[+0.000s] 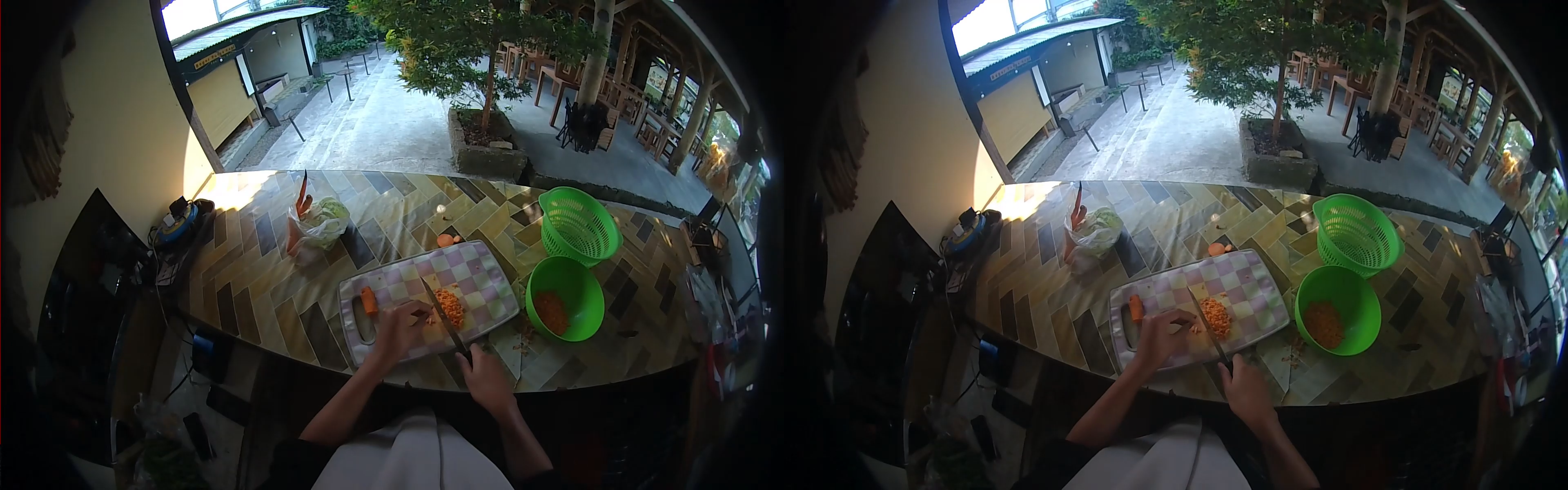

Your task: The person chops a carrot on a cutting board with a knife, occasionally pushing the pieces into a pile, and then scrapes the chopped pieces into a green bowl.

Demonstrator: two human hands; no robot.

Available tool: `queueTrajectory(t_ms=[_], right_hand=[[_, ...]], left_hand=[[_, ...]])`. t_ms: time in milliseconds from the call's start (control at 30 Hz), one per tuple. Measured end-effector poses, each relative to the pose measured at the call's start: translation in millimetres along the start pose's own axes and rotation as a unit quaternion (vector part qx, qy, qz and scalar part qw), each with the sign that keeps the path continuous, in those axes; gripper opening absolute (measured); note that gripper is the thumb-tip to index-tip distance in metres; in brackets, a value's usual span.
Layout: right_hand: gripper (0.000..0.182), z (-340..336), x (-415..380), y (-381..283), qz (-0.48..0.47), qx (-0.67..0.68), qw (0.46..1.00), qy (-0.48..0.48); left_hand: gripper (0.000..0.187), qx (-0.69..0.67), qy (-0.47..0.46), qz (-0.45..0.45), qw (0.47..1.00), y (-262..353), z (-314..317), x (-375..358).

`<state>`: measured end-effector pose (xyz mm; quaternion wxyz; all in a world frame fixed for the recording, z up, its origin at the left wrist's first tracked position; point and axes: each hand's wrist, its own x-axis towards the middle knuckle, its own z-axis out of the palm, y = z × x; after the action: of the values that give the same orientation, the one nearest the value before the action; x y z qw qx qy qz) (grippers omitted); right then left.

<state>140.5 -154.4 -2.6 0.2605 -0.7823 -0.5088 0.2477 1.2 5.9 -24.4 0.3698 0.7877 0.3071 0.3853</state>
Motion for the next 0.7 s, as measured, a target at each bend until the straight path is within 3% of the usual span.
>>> queueTrajectory(t_ms=[100, 300, 433, 533, 600, 700], right_hand=[[0.038, 4, 5, -1, -0.02, 0.008, 0.999, -0.028], [0.038, 8, 19, 6, -0.013, 0.013, 1.0, -0.019], [0.038, 2, 20, 16, -0.019, 0.031, 0.999, 0.02], [0.037, 3, 21, 27, -0.044, 0.092, 0.995, 0.008], [0.035, 1, 18, 25, 0.019, 0.199, 0.979, -0.038], [0.033, -2, 13, 19, 0.072, 0.298, 0.949, -0.079]], left_hand=[[0.014, 0.081, 0.04, 0.069, 0.994, -3, -16, 1], [0.011, 0.07, 0.085, -0.041, 0.993, 0, -43, -12], [0.009, 0.071, 0.078, -0.009, 0.994, -2, -38, -20], [0.012, 0.038, 0.048, -0.029, 0.998, 4, -23, -22], [0.015, -0.007, 0.003, -0.061, 0.998, 15, -13, -23], [0.018, 0.005, 0.015, 0.032, 0.999, 20, 14, -20]])
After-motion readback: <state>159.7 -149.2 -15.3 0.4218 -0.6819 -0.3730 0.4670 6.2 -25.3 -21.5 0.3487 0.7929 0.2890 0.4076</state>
